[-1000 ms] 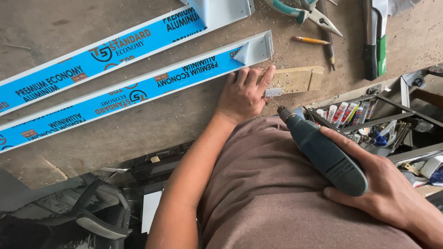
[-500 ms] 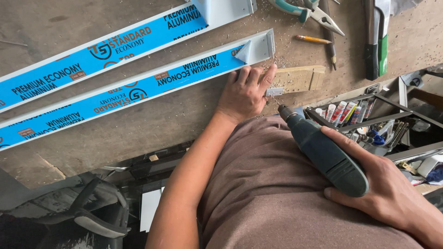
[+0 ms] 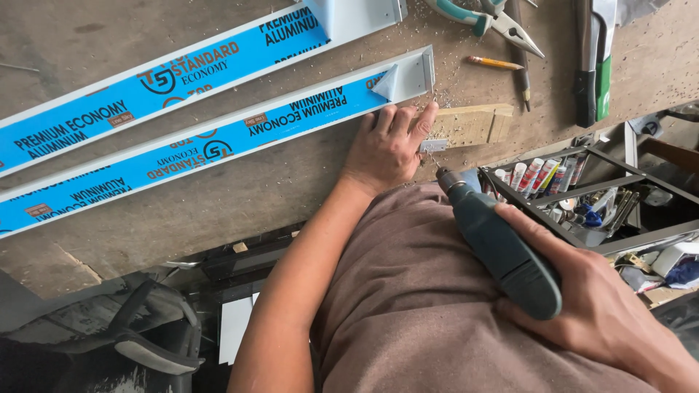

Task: Assembling aluminum profiles by marking, drilling holes, and using a rivet gun

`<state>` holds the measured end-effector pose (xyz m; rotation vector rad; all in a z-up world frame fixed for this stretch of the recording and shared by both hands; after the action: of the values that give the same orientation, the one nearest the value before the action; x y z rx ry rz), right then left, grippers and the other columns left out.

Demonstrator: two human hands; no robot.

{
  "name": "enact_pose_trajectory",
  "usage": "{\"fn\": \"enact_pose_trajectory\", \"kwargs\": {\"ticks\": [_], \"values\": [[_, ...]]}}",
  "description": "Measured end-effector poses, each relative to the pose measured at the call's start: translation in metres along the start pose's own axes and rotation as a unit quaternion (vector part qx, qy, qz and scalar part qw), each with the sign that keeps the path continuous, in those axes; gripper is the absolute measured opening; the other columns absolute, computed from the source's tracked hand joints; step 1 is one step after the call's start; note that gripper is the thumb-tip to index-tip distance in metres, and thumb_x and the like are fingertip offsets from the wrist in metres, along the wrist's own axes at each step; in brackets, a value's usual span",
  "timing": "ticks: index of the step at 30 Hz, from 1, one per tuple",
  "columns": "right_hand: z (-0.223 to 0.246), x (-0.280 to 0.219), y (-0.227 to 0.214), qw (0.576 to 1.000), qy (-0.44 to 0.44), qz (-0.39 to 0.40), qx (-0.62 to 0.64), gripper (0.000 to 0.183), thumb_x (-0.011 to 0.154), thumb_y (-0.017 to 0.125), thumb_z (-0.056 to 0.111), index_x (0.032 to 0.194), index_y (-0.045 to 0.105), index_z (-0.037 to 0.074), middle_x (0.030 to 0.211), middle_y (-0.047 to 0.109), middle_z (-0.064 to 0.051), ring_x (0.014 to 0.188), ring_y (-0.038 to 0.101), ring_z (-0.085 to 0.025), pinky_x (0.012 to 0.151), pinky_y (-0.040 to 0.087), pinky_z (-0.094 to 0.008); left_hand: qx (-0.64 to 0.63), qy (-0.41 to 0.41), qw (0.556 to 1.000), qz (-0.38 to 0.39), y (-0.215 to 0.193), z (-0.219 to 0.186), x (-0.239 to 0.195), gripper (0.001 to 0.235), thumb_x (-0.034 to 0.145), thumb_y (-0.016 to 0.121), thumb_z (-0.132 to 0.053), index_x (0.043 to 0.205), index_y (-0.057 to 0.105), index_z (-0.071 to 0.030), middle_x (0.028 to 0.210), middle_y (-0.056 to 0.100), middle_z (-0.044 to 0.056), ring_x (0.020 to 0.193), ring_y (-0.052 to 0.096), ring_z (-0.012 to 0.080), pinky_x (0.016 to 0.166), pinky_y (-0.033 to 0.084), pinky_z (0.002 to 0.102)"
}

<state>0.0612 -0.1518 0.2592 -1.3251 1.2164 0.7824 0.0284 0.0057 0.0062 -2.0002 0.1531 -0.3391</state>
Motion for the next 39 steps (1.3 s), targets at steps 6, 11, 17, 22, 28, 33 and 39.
{"fn": "enact_pose_trajectory", "kwargs": {"ticks": [6,11,17,22,28,33,39], "values": [[-0.004,0.006,0.007,0.996,-0.089,-0.011,-0.028,0.12,0.053,0.085,0.032,0.161,0.034,0.048,0.139,0.07,0.008,0.11,0.079,-0.018,0.082,0.06,-0.035,-0.001,-0.001,1.0,-0.013,-0.002,0.0,0.003,0.062,0.084,0.062,-0.03,0.145,0.056,-0.02,0.112,0.06,0.003,0.1,0.055,0.0255,0.078,0.042,0.039],[0.003,0.006,0.002,0.995,-0.084,0.007,-0.06,0.127,0.052,0.086,0.031,0.163,0.027,0.049,0.138,0.068,0.004,0.105,0.079,-0.028,0.078,0.062,-0.039,-0.009,-0.002,1.0,-0.023,-0.001,0.0,0.004,0.059,0.086,0.06,-0.027,0.144,0.057,-0.019,0.111,0.061,0.003,0.099,0.056,0.0263,0.079,0.043,0.04],[0.016,0.003,-0.003,0.99,-0.074,0.02,-0.121,0.125,0.056,0.082,0.035,0.165,0.022,0.051,0.12,0.074,0.004,0.099,0.079,-0.03,0.073,0.062,-0.042,-0.015,-0.008,1.0,-0.009,0.001,0.0,0.003,0.064,0.083,0.063,-0.03,0.145,0.055,-0.019,0.11,0.061,0.004,0.1,0.056,0.0269,0.08,0.045,0.04],[0.019,0.003,-0.006,0.99,-0.055,0.021,-0.127,0.127,0.054,0.084,0.035,0.164,0.022,0.053,0.132,0.069,0.008,0.103,0.079,-0.029,0.078,0.064,-0.043,-0.019,-0.01,0.999,-0.025,0.001,0.0,0.003,0.054,0.088,0.057,-0.024,0.143,0.057,-0.018,0.107,0.06,0.004,0.098,0.056,0.0266,0.079,0.044,0.039],[0.025,0.001,-0.011,0.988,-0.044,0.032,-0.141,0.124,0.058,0.082,0.035,0.163,0.02,0.056,0.136,0.067,0.01,0.105,0.077,-0.031,0.078,0.064,-0.045,-0.021,-0.01,0.999,-0.028,0.002,0.0,0.004,0.054,0.089,0.056,-0.023,0.142,0.058,-0.019,0.108,0.061,0.003,0.098,0.056,0.0262,0.079,0.044,0.039],[0.026,0.003,-0.012,0.984,-0.044,0.037,-0.169,0.128,0.056,0.083,0.038,0.164,0.017,0.057,0.134,0.067,0.011,0.106,0.077,-0.03,0.077,0.065,-0.046,-0.021,-0.012,0.999,-0.029,0.002,0.0,0.004,0.054,0.089,0.055,-0.021,0.143,0.058,-0.019,0.106,0.06,0.005,0.097,0.056,0.0269,0.078,0.045,0.039],[0.029,0.003,-0.013,0.982,-0.028,0.042,-0.183,0.128,0.056,0.083,0.04,0.163,0.016,0.059,0.133,0.067,0.012,0.106,0.077,-0.029,0.079,0.065,-0.046,-0.019,-0.009,0.999,-0.025,0.004,0.0,0.003,0.055,0.089,0.053,-0.02,0.144,0.057,-0.019,0.11,0.062,0.004,0.097,0.057,0.0266,0.078,0.045,0.038]]}}
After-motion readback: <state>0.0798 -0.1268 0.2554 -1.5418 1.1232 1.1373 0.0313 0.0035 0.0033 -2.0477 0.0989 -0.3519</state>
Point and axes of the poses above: each hand's wrist, its own x-axis towards the middle knuckle, its own y-axis out of the palm, z = x × y, the point moved 3 cm from there along x, towards the middle knuckle
